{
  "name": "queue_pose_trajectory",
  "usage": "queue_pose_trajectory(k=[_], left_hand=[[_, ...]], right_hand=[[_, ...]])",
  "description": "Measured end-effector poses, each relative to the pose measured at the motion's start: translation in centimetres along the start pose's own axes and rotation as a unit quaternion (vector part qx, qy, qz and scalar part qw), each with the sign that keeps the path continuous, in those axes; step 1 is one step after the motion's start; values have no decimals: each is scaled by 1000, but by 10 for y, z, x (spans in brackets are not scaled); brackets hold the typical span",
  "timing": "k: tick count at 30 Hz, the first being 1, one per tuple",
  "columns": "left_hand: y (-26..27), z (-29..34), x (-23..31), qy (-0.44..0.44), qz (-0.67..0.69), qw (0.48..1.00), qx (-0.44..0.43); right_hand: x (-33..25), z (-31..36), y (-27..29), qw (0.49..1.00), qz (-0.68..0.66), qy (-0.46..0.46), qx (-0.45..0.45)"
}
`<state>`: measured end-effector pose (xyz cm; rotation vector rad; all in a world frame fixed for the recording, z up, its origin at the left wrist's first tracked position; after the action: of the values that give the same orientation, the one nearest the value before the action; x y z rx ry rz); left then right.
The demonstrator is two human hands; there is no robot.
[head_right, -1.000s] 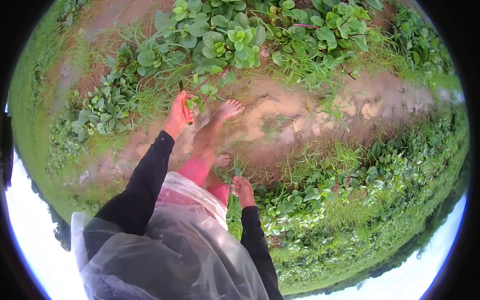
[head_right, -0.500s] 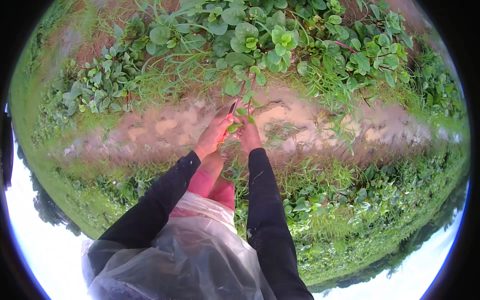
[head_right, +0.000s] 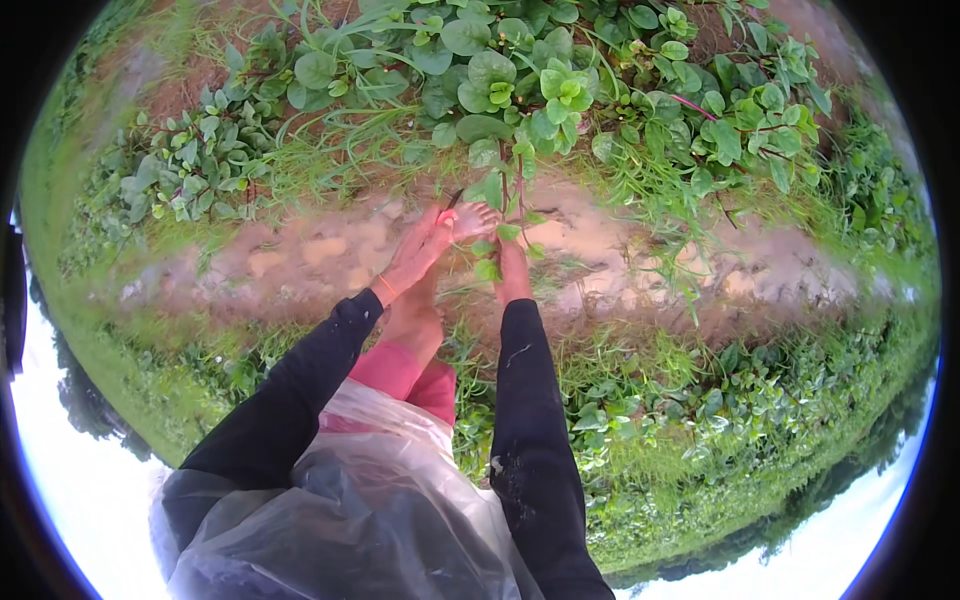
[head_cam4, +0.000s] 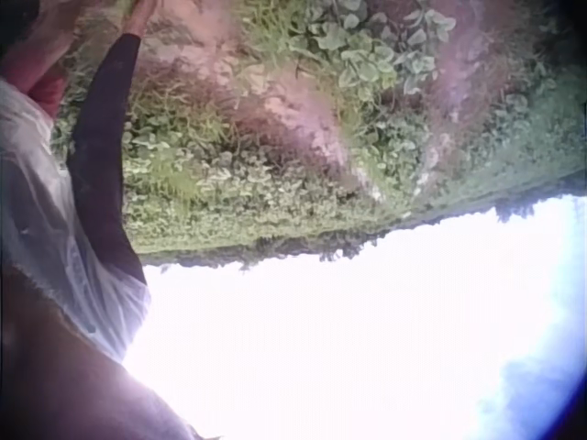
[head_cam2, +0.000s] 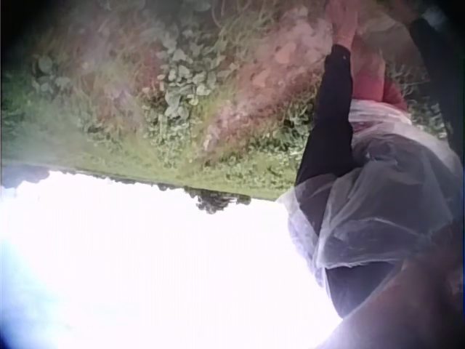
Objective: The person harvests leafy greens with red stems by hand and using a small knife, gathering the cut plants into a bunch in one hand while walking through a muddy field.
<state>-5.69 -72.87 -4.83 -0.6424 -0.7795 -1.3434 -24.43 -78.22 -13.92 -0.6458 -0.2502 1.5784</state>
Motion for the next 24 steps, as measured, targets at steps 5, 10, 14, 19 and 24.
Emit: queue_pose_trajectory(k=[5, 10, 14, 19, 24], left_hand=[[13, -92, -29, 36, -201, 978, 42], [11, -154, -44, 89, -267, 959, 42], [-9, -122, -70, 93, -286, 935, -190], [85, 25, -101, 313, -244, 913, -96], [43, -41, -57, 127, -346, 928, -48]], right_hand=[[5, 1, 25, 998, 29, -28, 53], [0, 13, 2, 998, 37, -31, 32], [-18, 43, 26, 999, -13, 31, 10], [-14, 62, 4, 999, 27, -1, 22], [-22, 62, 34, 999, 11, 15, 38]])
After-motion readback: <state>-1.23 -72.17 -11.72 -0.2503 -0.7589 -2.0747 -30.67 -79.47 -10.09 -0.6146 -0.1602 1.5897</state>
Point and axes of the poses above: each hand's wrist, its own z-axis away from the middle knuckle, its own y-axis out of the back of the hand, x = y × z, the point moved 2 cm from there along -z, towards the middle knuckle, and after that the axes turned 10 degrees about -x, right-handed, at the moved point
